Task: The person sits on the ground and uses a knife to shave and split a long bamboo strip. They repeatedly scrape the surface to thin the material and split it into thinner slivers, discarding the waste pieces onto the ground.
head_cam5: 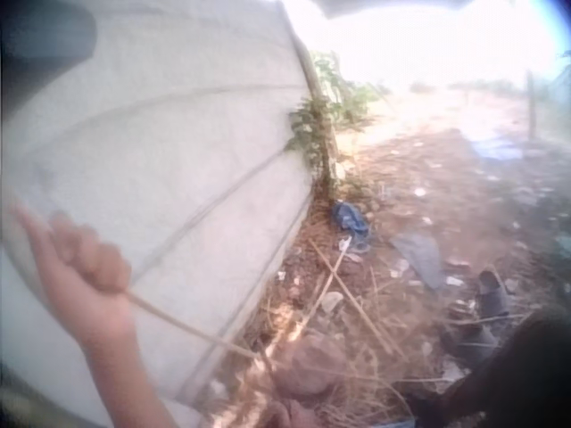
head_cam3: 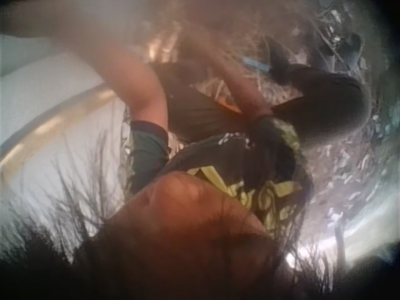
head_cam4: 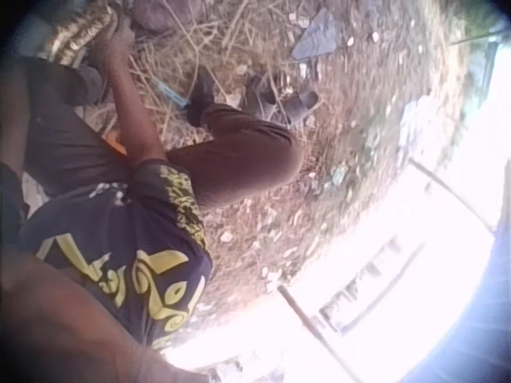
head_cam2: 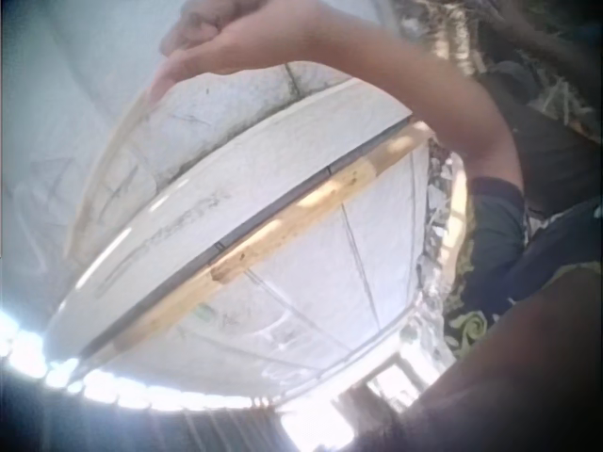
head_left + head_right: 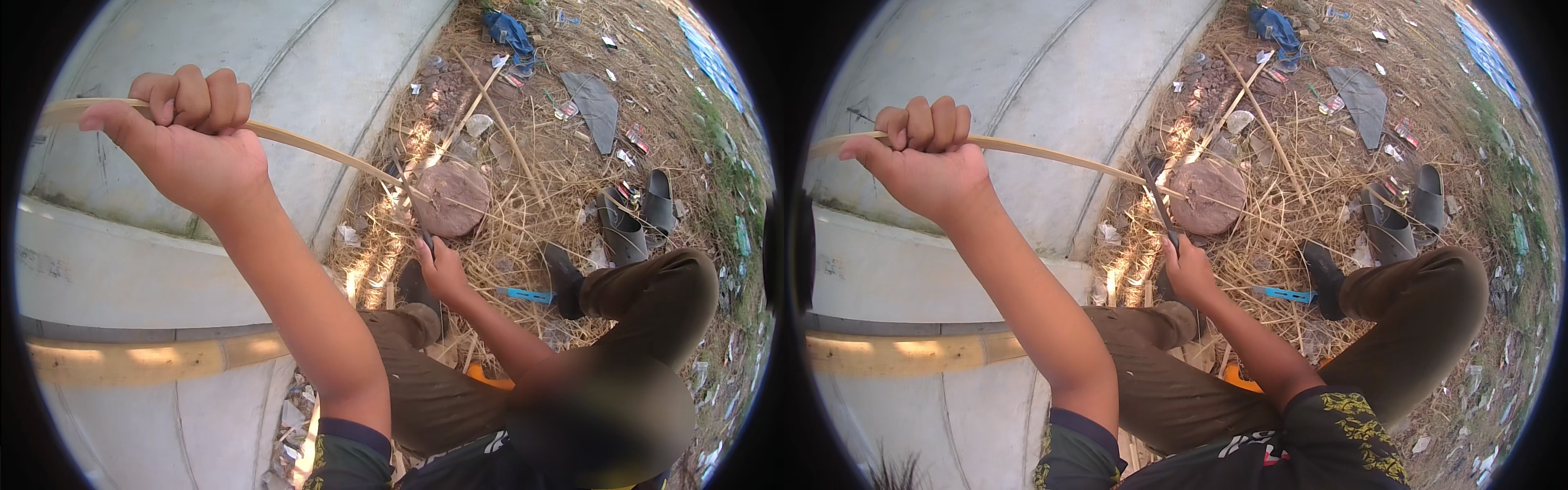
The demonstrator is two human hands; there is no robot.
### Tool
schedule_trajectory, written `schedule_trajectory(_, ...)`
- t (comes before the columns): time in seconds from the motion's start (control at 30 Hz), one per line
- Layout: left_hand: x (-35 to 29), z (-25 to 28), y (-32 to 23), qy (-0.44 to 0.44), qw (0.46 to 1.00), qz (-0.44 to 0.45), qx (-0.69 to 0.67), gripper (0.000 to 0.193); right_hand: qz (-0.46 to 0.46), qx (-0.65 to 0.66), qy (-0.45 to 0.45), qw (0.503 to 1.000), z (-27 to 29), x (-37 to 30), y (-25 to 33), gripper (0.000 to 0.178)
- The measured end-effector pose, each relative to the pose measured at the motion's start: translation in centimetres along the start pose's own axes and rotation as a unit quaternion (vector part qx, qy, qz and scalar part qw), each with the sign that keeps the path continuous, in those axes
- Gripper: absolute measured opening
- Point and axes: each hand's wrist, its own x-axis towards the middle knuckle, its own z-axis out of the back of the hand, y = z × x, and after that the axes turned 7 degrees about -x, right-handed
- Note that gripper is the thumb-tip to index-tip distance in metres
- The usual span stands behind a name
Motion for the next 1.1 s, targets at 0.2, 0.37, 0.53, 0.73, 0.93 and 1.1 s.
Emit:
schedule_trajectory(0.2,0.2,0.3,-0.7,-0.026,1.000,-0.009,-0.004,0.066,-0.041,-0.110,-0.035,0.992,-3.9,0.5,-15.1,0.044)
schedule_trajectory(0.37,-0.3,3.2,-1.6,-0.078,0.996,0.000,-0.033,0.064,-0.347,0.538,0.258,0.724,-3.5,-0.1,-8.9,0.048)
schedule_trajectory(0.53,-0.1,4.0,-2.3,-0.031,0.999,0.004,-0.038,0.056,-0.306,0.322,0.095,0.891,-5.0,-0.2,-9.7,0.046)
schedule_trajectory(0.73,-1.0,1.0,-2.8,-0.023,0.995,0.003,-0.099,0.050,-0.132,0.137,-0.056,0.980,-4.0,2.8,-10.2,0.046)
schedule_trajectory(0.93,-1.7,0.3,-7.4,-0.079,0.992,-0.092,-0.033,0.050,-0.113,-0.023,-0.072,0.991,-1.4,-0.4,-9.8,0.050)
schedule_trajectory(1.1,-1.2,-0.2,-9.0,-0.074,0.987,-0.129,-0.056,0.052,-0.072,0.017,-0.035,0.997,-3.5,0.1,-13.4,0.048)
